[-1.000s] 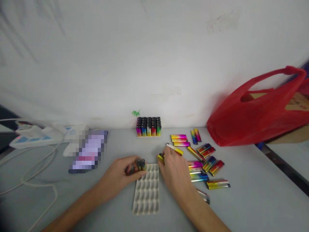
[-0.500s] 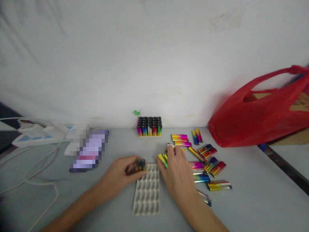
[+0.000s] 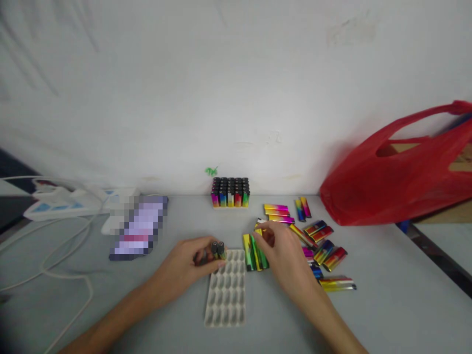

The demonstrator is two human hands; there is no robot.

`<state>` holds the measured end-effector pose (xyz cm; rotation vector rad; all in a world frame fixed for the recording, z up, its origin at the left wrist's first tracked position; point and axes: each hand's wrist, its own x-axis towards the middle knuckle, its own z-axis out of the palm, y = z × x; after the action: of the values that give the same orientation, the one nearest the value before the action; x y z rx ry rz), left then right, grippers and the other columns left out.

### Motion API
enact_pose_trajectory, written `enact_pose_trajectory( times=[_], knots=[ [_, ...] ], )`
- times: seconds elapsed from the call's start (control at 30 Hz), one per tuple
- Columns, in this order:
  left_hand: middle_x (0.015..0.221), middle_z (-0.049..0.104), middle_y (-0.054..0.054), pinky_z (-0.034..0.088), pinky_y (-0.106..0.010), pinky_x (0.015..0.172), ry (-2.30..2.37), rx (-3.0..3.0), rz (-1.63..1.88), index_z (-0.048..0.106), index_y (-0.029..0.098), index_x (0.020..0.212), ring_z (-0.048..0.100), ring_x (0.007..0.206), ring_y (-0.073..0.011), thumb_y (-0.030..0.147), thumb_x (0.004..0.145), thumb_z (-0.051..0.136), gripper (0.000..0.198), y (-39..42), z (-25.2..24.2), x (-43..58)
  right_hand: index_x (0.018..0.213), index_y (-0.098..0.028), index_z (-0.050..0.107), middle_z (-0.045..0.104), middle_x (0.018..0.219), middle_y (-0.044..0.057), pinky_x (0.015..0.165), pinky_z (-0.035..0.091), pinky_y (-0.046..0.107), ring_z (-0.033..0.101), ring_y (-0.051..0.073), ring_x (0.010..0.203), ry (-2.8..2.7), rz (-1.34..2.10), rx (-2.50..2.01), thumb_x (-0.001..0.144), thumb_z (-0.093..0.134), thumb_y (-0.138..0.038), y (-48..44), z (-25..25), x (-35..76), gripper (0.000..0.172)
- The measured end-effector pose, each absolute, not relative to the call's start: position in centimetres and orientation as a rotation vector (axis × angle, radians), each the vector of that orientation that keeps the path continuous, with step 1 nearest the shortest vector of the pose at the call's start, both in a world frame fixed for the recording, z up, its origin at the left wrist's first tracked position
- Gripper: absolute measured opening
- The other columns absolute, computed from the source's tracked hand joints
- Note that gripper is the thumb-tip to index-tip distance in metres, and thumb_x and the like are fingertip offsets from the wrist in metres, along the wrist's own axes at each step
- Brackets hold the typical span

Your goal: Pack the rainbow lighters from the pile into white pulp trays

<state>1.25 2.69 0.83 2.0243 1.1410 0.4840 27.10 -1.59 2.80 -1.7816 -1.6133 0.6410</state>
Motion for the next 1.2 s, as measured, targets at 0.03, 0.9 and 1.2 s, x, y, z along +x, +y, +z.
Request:
enact_pose_trajectory(
  times=[0.03, 0.9, 1.2],
  knots=[
    [0.069, 0.06, 0.007, 0.036, -0.027, 0.065, 1.135, 2.023, 0.489, 0.073, 0.02, 0.087, 0.048, 0.061, -0.0138, 0.044, 0.093, 0.083, 0.026, 2.7, 0.8, 1.2, 0.105, -0.018, 0.077, 0.074, 0.083, 0.005, 0.07, 0.05, 0.036, 0.068, 0.025, 0.075, -1.582, 0.718, -1.753, 0.103, 0.064, -0.052, -1.6, 3.0, 27.2, 0.037],
    [0.07, 0.061, 0.007, 0.033, -0.027, 0.064, 1.138, 2.013, 0.502, 0.06, 0.02, 0.076, 0.052, 0.064, -0.0144, 0.04, 0.091, 0.084, 0.034, 2.7, 0.8, 1.4, 0.116, -0.018, 0.079, 0.077, 0.093, 0.002, 0.07, 0.057, 0.018, 0.072, 0.012, 0.08, -0.644, 1.776, -0.855, 0.087, 0.085, -0.015, -0.8, 3.4, 26.0, 0.03],
    [0.069, 0.059, 0.007, 0.032, -0.027, 0.064, 1.135, 2.015, 0.495, 0.058, 0.02, 0.075, 0.052, 0.065, -0.0144, 0.039, 0.092, 0.084, 0.036, 2.6, 0.9, 1.3, 0.077, -0.02, 0.062, 0.031, 0.064, -0.007, 0.051, 0.022, 0.024, 0.022, 0.013, 0.056, -0.705, 1.845, -0.935, 0.095, 0.062, -0.051, 0.3, 4.7, 23.7, 0.036]
  ],
)
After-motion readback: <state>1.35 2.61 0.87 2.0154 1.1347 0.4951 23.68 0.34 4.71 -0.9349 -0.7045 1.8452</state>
